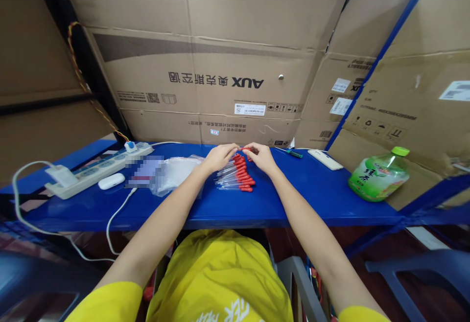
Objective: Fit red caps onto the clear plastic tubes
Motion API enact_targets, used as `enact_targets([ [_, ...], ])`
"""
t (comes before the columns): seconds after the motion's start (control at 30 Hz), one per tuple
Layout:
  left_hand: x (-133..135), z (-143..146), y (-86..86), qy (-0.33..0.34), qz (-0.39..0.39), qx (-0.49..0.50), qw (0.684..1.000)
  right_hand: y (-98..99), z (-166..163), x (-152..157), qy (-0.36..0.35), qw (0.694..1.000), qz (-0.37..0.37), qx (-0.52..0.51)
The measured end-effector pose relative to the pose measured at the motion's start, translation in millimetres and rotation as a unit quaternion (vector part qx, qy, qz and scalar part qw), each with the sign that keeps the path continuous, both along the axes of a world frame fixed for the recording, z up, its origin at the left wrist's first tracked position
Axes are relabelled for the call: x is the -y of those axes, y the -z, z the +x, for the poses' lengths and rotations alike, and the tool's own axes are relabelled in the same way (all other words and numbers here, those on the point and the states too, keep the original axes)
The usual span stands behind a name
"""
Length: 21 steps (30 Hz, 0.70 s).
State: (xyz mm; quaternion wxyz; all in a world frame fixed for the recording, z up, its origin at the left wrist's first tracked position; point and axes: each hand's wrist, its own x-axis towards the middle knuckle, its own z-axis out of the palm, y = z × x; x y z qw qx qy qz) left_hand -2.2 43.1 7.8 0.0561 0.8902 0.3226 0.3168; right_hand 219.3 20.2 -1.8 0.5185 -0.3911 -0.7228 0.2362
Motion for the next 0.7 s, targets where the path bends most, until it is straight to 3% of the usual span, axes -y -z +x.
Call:
enact_targets([
  [0.4, 0.2, -0.8, -5.5, 0.082, -0.032, 0.033, 0.996, -4.9, 0.4, 4.5, -0.036, 0.993, -0.078, -0.083],
  [0.7, -5.9, -4.0, 0.4, 0.067, -0.025, 0.011, 0.997, -2.4, -0.5, 3.6, -0.045, 0.993, -0.075, -0.079],
])
